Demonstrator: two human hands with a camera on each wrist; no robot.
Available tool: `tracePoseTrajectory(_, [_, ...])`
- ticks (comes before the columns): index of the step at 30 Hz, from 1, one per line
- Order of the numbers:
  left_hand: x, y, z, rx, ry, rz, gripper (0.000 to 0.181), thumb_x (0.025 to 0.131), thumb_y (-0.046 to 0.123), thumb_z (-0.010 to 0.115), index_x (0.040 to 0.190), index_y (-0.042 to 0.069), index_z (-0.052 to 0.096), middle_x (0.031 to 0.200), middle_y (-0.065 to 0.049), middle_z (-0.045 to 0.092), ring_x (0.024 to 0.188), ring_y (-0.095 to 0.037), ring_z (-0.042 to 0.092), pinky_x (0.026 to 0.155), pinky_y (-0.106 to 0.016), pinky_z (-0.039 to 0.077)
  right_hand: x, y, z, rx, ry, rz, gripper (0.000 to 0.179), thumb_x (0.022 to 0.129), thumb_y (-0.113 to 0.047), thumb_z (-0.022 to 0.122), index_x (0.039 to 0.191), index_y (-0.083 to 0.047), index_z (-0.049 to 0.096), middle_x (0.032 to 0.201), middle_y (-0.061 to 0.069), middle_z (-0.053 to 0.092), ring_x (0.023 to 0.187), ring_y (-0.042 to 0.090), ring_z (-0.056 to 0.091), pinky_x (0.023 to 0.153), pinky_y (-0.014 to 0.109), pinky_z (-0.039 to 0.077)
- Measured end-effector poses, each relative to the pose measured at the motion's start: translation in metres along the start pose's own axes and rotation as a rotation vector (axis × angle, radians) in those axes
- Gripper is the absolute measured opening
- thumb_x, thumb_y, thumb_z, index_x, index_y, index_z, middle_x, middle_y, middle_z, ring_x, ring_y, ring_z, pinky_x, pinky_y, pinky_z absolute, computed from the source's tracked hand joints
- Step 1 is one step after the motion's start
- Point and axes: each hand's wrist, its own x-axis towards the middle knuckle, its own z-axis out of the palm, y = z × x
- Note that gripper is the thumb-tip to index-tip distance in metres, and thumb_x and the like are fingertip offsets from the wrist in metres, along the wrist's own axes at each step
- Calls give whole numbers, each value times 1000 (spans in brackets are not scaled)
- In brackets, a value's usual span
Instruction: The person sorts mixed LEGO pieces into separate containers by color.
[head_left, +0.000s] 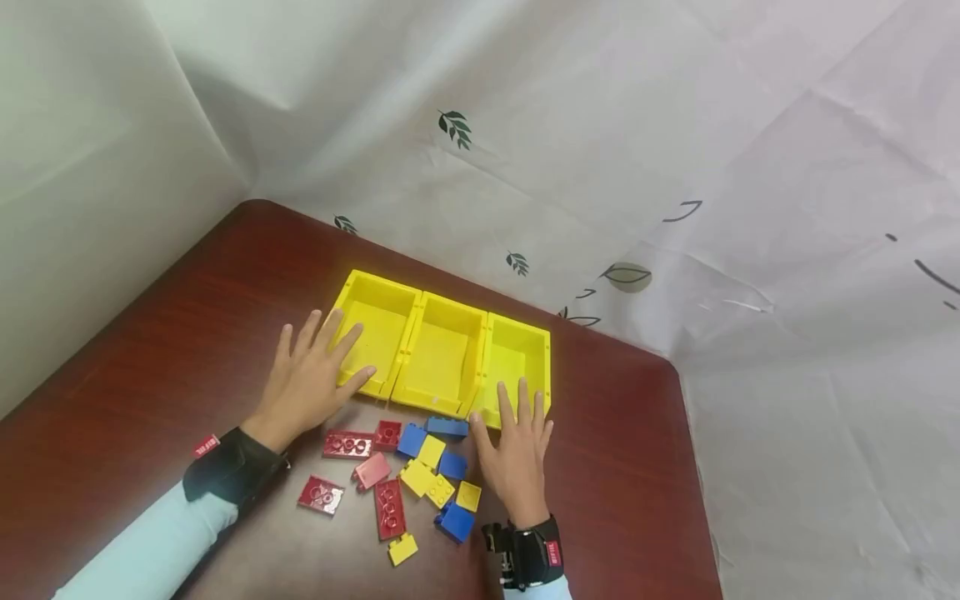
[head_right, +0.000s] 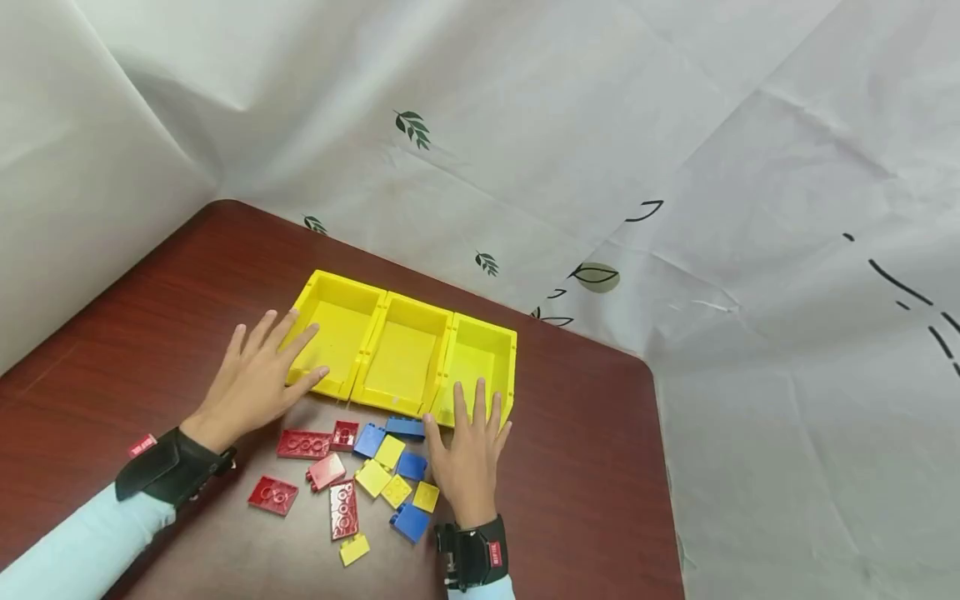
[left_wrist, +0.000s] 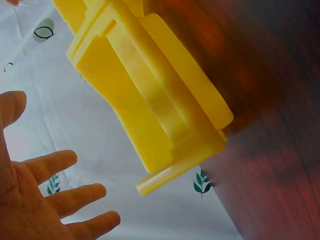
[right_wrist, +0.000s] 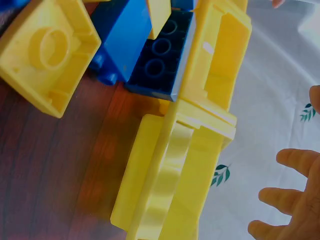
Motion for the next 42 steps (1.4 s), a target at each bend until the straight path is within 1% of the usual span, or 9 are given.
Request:
tracePoseTrajectory(3, [7, -6, 4, -23, -27, -18, 73, 91, 45, 62, 150, 10, 38, 157, -25, 28, 143, -49, 25, 112, -67, 21, -7, 0, -1, 7, -5, -17, 64, 95, -44, 59, 149, -15, 41, 161, 16, 23, 149, 44, 15, 111, 71, 13])
tracePoseTrajectory(7, [20, -16, 10, -76, -68, -68, 77, 91, 41, 62, 153, 7, 30, 156, -29, 24, 139, -52, 28, 107, -69, 27, -17, -1, 0, 10, -28, -31, 60, 93, -41, 63, 144, -13, 48, 157, 16, 31, 145, 42, 28, 109, 65, 30])
tracePoseTrajectory(11, [36, -29, 13, -100, -128, -128, 84, 91, 37, 63, 156, 7, 18, 155, -32, 24, 130, -55, 37, 101, -70, 34, -28, -3, 1, -6, -43, -34, 52, 92, -39, 67, 134, -11, 58, 149, 15, 45, 135, 37, 45, 98, 57, 46])
tracePoseTrajectory(14, [47, -39, 15, -107, -188, -167, 90, 91, 36, 63, 157, 7, 9, 147, -33, 32, 116, -53, 49, 95, -68, 41, -34, -4, 3, -29, -63, -51, 46, 90, -36, 69, 128, -10, 63, 140, 14, 53, 125, 35, 54, 90, 52, 52])
tracePoseTrajectory(20, [61, -55, 22, -152, -267, -207, 89, 95, 35, 58, 156, 4, 1, 121, -32, 48, 81, -39, 57, 77, -57, 52, -49, -8, 6, -86, -181, -46, 41, 88, -36, 72, 121, -13, 66, 125, 7, 60, 110, 25, 62, 79, 40, 56])
tracePoseTrajectory(24, [66, -59, 31, -202, -298, -234, 79, 99, 29, 49, 155, 3, 1, 103, -29, 54, 69, -34, 55, 67, -47, 48, -63, -7, 9, -117, -272, -4, 37, 85, -35, 76, 115, -14, 68, 115, 4, 60, 102, 20, 61, 74, 36, 55])
tracePoseTrajectory(27, [69, -57, 38, -240, -304, -247, 67, 99, 22, 42, 153, 1, 9, 92, -26, 53, 67, -33, 54, 64, -44, 45, -75, -5, 13, -118, -316, 32, 37, 82, -34, 79, 112, -15, 68, 112, 4, 59, 101, 21, 61, 75, 38, 56])
tracePoseTrajectory(33, [69, -54, 42, -278, -283, -263, 47, 98, 19, 40, 136, -5, 26, 87, -23, 50, 68, -34, 54, 62, -41, 44, -86, -3, 22, -116, -286, 39, 31, 78, -24, 83, 105, -15, 69, 103, 1, 62, 97, 19, 63, 77, 37, 56])
tracePoseTrajectory(42, [67, -56, 46, -294, -267, -282, 41, 100, 20, 42, 130, -5, 30, 89, -24, 49, 69, -33, 53, 60, -38, 44, -89, -1, 29, -56, -246, 53, 27, 76, -15, 83, 98, -14, 68, 100, 0, 64, 92, 16, 61, 75, 32, 56])
